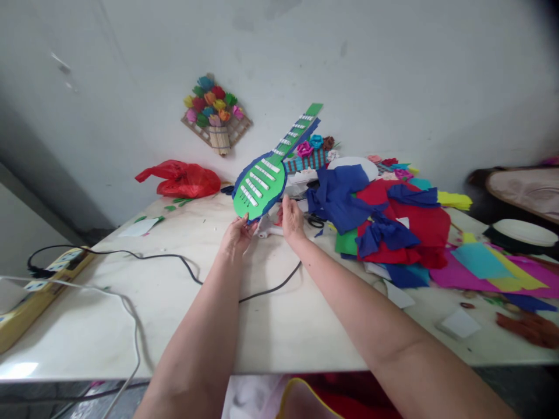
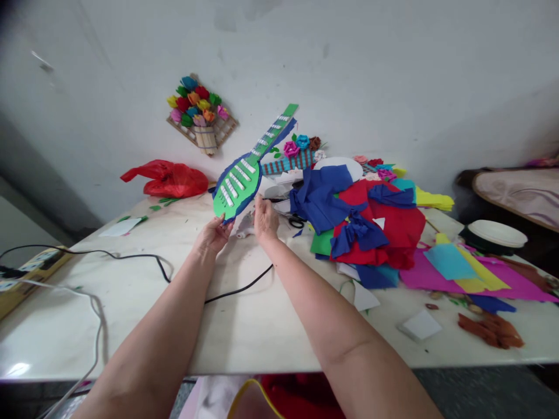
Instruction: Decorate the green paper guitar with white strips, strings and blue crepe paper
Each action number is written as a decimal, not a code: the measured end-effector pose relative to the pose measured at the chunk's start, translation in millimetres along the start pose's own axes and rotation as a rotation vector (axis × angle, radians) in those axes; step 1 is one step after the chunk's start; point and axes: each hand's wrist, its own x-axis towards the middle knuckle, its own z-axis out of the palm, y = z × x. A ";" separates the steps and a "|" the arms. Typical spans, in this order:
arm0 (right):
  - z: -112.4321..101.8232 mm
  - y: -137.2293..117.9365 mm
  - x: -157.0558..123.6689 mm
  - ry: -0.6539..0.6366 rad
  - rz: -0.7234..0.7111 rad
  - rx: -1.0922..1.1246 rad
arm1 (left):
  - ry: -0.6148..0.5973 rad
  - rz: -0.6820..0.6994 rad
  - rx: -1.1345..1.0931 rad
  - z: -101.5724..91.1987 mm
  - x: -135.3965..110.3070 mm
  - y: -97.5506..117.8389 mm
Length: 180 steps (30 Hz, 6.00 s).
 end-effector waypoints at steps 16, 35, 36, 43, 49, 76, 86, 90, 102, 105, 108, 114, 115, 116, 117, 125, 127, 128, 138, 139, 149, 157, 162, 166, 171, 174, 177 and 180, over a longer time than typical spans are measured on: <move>-1.8 -6.3 9.8 0.186 0.071 0.295 | -0.015 0.043 0.055 -3.0 -0.2 3.3; -4.0 -6.6 10.9 0.145 0.152 0.428 | -0.026 0.094 0.094 -9.9 6.1 3.9; -3.9 -6.7 10.8 0.141 0.151 0.432 | -0.024 0.094 0.093 -9.7 5.9 4.0; -3.5 -6.9 11.6 0.126 0.141 0.431 | -0.023 0.093 0.105 -11.0 7.9 3.9; -3.2 -7.4 10.7 0.140 0.140 0.402 | -0.025 0.099 0.122 -8.6 5.1 4.6; -3.1 -7.5 10.2 0.142 0.079 0.281 | -0.030 0.142 0.163 -5.5 1.9 4.0; -2.9 -6.3 11.6 0.128 0.046 0.233 | -0.102 0.198 0.173 -14.5 8.8 4.1; -3.7 -3.7 12.4 0.122 0.041 0.241 | -0.101 0.209 0.164 -15.1 9.5 3.9; -4.4 1.0 12.6 0.102 0.044 0.165 | -0.062 0.203 0.158 -9.8 6.3 2.1; -1.7 2.9 11.4 0.111 0.046 0.132 | -0.045 0.194 0.150 -6.4 4.3 0.7; -0.7 3.0 9.3 0.146 -0.011 0.021 | -0.043 0.193 0.161 -3.7 2.7 -0.7; -2.8 -5.5 2.6 0.224 -0.118 -0.287 | -0.049 0.207 0.168 -2.5 2.9 -3.1; -2.6 -5.8 2.3 0.220 -0.124 -0.297 | -0.044 0.204 0.166 -2.3 2.9 -3.2; -2.0 -5.4 2.5 0.208 -0.124 -0.285 | -0.039 0.201 0.161 -2.1 2.8 -3.2; -0.9 -4.3 3.0 0.193 -0.117 -0.255 | -0.032 0.199 0.154 -1.7 2.5 -3.1; 8.8 -2.3 4.2 0.133 0.070 0.154 | -0.035 0.166 0.119 -0.6 1.4 -2.0; 8.9 -5.5 3.2 0.135 0.085 0.206 | -0.046 0.163 0.116 -1.5 2.3 -2.0; 8.7 -6.8 3.1 0.135 0.086 0.224 | -0.050 0.160 0.116 -1.9 2.6 -1.9; 5.6 -9.4 4.6 0.119 0.107 0.241 | -0.015 0.157 0.124 0.8 0.4 -0.4; 5.3 -9.7 4.3 0.111 0.103 0.242 | -0.016 0.156 0.123 0.4 0.7 -0.3; 2.4 -8.3 5.4 0.088 0.090 0.226 | -0.029 0.148 0.115 -4.2 3.4 -0.5; 1.4 -8.1 7.2 0.090 0.098 0.248 | -0.043 0.145 0.127 -2.7 1.8 0.7; -0.4 -7.8 9.4 0.095 0.103 0.229 | -0.047 0.142 0.132 -2.3 1.6 0.4; -1.3 -8.6 9.0 0.088 0.095 0.229 | -0.033 0.138 0.131 -3.2 3.3 -0.3; -1.7 -8.5 8.2 0.059 0.067 0.230 | -0.032 0.144 0.122 -4.8 4.3 0.0; -2.1 -7.6 8.6 0.065 0.054 0.233 | -0.036 0.142 0.127 -3.8 2.5 0.5; -2.5 -7.7 8.8 0.065 0.060 0.247 | -0.036 0.140 0.126 -2.5 1.1 0.6; -2.6 -8.5 8.7 0.060 0.071 0.258 | -0.046 0.138 0.125 -2.9 2.1 0.2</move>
